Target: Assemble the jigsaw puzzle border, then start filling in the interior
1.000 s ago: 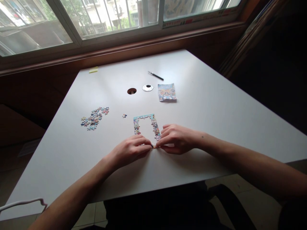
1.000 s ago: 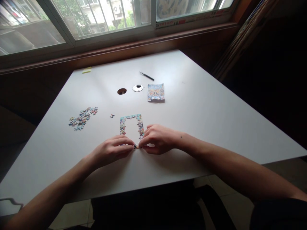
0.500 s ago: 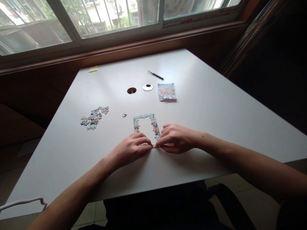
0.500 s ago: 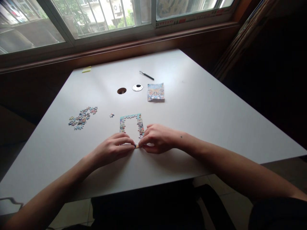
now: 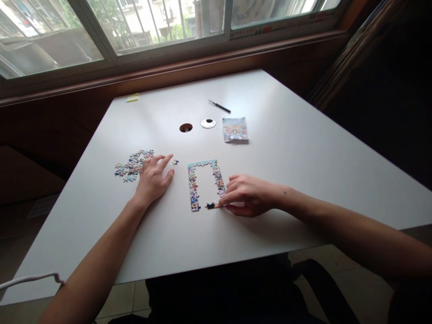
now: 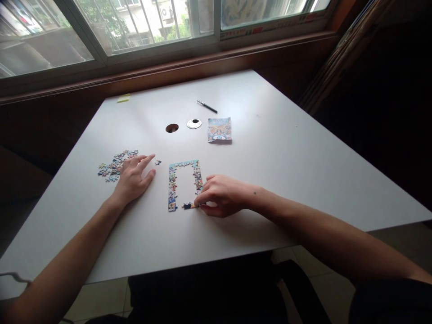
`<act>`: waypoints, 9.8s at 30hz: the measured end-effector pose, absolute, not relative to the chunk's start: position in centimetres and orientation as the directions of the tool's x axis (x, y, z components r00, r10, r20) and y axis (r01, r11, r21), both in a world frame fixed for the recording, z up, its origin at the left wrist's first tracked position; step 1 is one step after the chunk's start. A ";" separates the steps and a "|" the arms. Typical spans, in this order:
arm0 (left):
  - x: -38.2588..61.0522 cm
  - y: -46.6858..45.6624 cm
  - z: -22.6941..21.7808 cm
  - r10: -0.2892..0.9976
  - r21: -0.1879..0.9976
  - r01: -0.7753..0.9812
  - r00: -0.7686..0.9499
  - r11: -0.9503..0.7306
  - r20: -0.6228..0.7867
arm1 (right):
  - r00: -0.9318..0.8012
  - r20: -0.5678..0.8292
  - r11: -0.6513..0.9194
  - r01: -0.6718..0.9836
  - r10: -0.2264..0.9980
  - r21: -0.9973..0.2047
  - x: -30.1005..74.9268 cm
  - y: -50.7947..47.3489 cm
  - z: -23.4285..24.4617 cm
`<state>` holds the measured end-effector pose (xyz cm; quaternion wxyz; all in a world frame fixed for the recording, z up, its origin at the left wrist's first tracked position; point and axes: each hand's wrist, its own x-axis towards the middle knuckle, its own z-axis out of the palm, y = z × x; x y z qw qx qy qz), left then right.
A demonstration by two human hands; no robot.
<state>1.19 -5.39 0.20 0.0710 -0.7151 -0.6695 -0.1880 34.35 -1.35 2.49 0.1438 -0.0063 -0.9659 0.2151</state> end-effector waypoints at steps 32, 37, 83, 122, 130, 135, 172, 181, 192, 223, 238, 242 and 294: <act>1.9 -6.1 1.1 0.933 0.387 0.891 0.100 -0.239 0.345 | -0.962 0.261 0.900 -0.047 0.076 -0.434 34.2 -1.3 2.5; 3.7 -7.3 2.0 0.890 0.440 0.820 0.171 -0.366 0.422 | -0.965 0.252 0.896 -0.045 0.076 -0.441 34.2 -1.4 2.6; 7.0 -10.0 3.6 0.639 0.255 0.588 0.727 -0.768 0.250 | -0.970 0.241 0.947 -0.052 0.027 -0.318 33.8 -2.2 2.6; 5.8 -9.8 3.5 0.672 0.484 0.523 0.712 -0.701 0.203 | -0.970 0.240 0.951 -0.047 0.029 -0.305 33.9 -2.2 2.5; 6.0 -9.9 4.0 0.656 0.439 0.531 0.727 -0.725 0.203 | -0.971 0.239 0.949 -0.047 0.030 -0.312 33.8 -2.1 2.5; 6.4 -10.0 4.0 0.615 0.308 0.542 0.754 -0.782 0.233 | -0.970 0.241 0.946 -0.043 0.038 -0.322 33.9 -2.1 2.4; 7.2 -11.5 5.2 0.661 0.268 0.616 0.739 -0.741 0.131 | -0.975 0.222 0.954 -0.042 0.027 -0.298 33.9 -2.1 2.5; 6.6 -11.2 5.0 0.690 0.419 0.594 0.714 -0.687 0.119 | -0.975 0.220 0.948 -0.030 0.043 -0.318 33.9 -2.2 2.3; 6.8 -11.1 5.1 0.683 0.371 0.601 0.717 -0.708 0.142 | -0.977 0.208 0.954 -0.026 0.039 -0.299 33.9 -2.2 2.4; 5.3 -10.5 5.6 0.697 0.373 0.605 0.689 -0.704 0.198 | -0.965 0.259 0.972 -0.016 0.047 -0.236 33.3 -2.8 2.2; 6.2 -10.5 4.5 0.636 0.319 0.563 0.742 -0.762 0.211 | -0.961 0.267 0.984 0.022 0.070 -0.176 32.7 -3.5 2.3; 6.4 -10.5 4.4 0.640 0.285 0.583 0.747 -0.761 0.180 | -0.964 0.243 0.983 0.064 0.105 -0.171 32.6 -3.9 2.3; 3.9 -7.7 1.5 0.925 0.354 0.864 0.279 -0.359 0.257 | -0.855 0.219 0.806 0.314 0.470 -0.502 35.0 2.1 0.7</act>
